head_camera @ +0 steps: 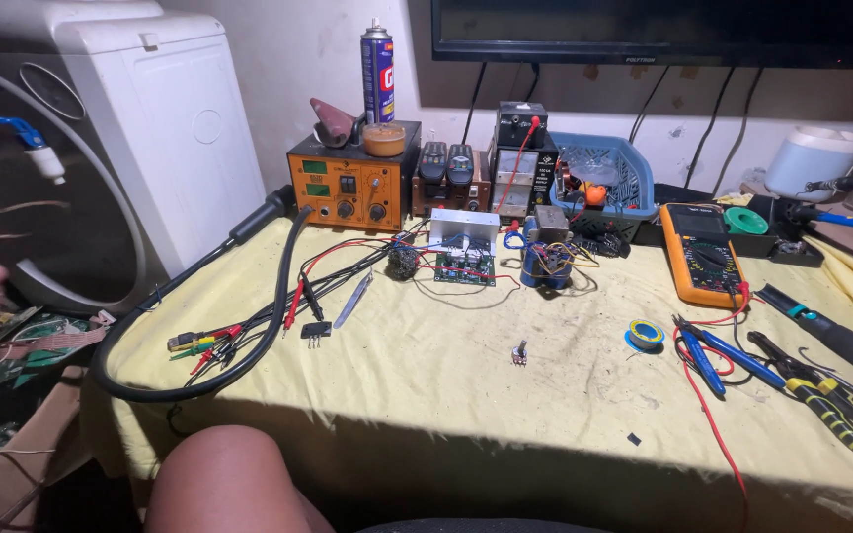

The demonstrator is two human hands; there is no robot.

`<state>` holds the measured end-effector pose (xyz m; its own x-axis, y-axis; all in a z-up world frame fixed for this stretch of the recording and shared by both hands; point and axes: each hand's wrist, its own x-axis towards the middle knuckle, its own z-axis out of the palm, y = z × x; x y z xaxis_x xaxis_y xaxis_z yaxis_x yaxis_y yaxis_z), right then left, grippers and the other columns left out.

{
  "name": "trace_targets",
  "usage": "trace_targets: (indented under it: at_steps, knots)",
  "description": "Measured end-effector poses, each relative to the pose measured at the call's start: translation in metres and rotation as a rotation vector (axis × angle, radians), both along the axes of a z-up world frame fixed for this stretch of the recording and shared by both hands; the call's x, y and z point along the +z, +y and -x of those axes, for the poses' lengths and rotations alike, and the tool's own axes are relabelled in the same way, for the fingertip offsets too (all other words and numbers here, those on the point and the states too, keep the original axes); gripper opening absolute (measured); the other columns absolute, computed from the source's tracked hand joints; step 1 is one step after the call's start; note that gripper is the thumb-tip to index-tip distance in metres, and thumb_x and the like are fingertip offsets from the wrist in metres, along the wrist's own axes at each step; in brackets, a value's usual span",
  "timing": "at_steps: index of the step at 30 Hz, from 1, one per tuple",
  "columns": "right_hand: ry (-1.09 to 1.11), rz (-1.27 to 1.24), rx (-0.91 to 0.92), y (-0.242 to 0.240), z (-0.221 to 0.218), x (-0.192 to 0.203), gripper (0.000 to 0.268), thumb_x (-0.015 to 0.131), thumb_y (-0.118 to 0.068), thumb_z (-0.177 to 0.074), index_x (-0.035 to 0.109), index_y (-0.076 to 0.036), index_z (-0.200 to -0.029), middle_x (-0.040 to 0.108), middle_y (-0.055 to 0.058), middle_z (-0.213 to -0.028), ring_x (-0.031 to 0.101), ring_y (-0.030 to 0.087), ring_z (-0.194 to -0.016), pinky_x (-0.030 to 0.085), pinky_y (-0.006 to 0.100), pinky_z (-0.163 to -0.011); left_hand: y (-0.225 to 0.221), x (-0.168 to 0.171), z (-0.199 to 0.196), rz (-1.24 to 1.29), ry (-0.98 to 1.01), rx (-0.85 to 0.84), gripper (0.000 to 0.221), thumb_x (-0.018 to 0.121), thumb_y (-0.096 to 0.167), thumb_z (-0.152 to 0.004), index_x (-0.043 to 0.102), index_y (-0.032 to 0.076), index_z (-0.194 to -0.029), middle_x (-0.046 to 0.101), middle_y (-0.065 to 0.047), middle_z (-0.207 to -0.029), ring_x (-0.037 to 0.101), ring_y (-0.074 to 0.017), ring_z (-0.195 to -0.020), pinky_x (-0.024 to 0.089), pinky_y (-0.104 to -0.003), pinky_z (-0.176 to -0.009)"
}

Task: Soldering wires to an electronic component and testing the circuit using a multimeter on a repair bench.

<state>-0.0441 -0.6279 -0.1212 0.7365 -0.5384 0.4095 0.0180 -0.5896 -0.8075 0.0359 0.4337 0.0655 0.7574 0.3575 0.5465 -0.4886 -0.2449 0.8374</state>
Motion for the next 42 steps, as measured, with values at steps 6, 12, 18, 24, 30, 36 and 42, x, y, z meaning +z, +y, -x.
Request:
trace_targets:
  at_steps: [6, 12, 18, 24, 30, 36, 42]
  knots:
    - [-0.082, -0.180, 0.126, 0.300, 0.093, 0.174, 0.022, 0.059, 0.001, -0.105, 0.073, 0.004, -0.122, 0.071, 0.019, -0.091, 0.056, 0.025, -0.076, 0.046, 0.033, -0.073, -0.262, 0.060, 0.113, 0.387, 0.122, -0.264, 0.037, 0.065, -0.001, -0.092, 0.063, 0.017, -0.125, 0.069, -0.002, -0.107, 0.072, -0.0172, -0.094, 0.061, -0.024, -0.083]
    - [0.132, -0.347, 0.470, 0.402, 0.085, 0.189, 0.026, 0.066, -0.005, -0.092, 0.084, 0.005, -0.108, 0.080, 0.022, -0.085, 0.068, 0.027, -0.069, 0.055, 0.036, -0.063, -0.390, 0.049, 0.111, 0.546, 0.290, -0.508, 0.043, 0.073, -0.009, -0.080, 0.068, 0.002, -0.121, 0.069, -0.013, -0.103, 0.069, -0.0270, -0.089, 0.063, -0.036, -0.085]
    - [0.228, -0.430, 0.693, 0.455, 0.058, 0.182, 0.038, 0.068, -0.024, -0.091, 0.078, -0.007, -0.123, 0.081, 0.014, -0.103, 0.073, 0.022, -0.084, 0.060, 0.034, -0.073, -0.439, -0.012, 0.091, 0.495, 0.314, -0.523, 0.038, 0.084, -0.007, -0.077, 0.074, 0.003, -0.112, 0.073, -0.013, -0.093, 0.075, -0.0244, -0.084, 0.068, -0.035, -0.080]
    - [0.190, -0.525, 0.672, 0.459, 0.033, 0.163, 0.026, 0.071, -0.017, -0.093, 0.079, -0.002, -0.113, 0.078, 0.015, -0.088, 0.073, 0.022, -0.081, 0.060, 0.031, -0.069, -0.442, -0.033, 0.090, 0.575, 0.321, -0.570, 0.042, 0.086, -0.002, -0.077, 0.074, 0.002, -0.117, 0.071, -0.016, -0.095, 0.076, -0.0261, -0.087, 0.067, -0.042, -0.085]
    - [0.139, -0.579, 0.644, 0.451, 0.017, 0.136, 0.025, 0.071, -0.019, -0.094, 0.081, -0.002, -0.110, 0.073, 0.015, -0.081, 0.068, 0.020, -0.072, 0.058, 0.029, -0.057, -0.445, -0.034, 0.090, 0.589, 0.341, -0.582, 0.038, 0.075, 0.000, -0.087, 0.071, 0.001, -0.125, 0.070, -0.014, -0.102, 0.074, -0.0241, -0.094, 0.064, -0.039, -0.091]
    - [0.068, -0.663, 0.565, 0.454, 0.018, 0.137, 0.025, 0.070, -0.015, -0.095, 0.079, -0.001, -0.113, 0.073, 0.019, -0.077, 0.070, 0.022, -0.067, 0.060, 0.031, -0.053, -0.443, -0.040, 0.089, 0.570, 0.368, -0.547, 0.038, 0.072, -0.001, -0.088, 0.070, 0.002, -0.126, 0.070, -0.015, -0.105, 0.075, -0.0236, -0.094, 0.064, -0.036, -0.088]
    - [0.049, -0.688, 0.611, 0.458, 0.017, 0.148, 0.035, 0.070, -0.013, -0.092, 0.073, -0.001, -0.125, 0.076, 0.019, -0.091, 0.074, 0.023, -0.081, 0.064, 0.034, -0.065, -0.440, -0.041, 0.088, 0.625, 0.376, -0.578, 0.037, 0.065, -0.001, -0.093, 0.065, 0.001, -0.130, 0.066, -0.016, -0.105, 0.075, -0.0270, -0.097, 0.064, -0.040, -0.091]
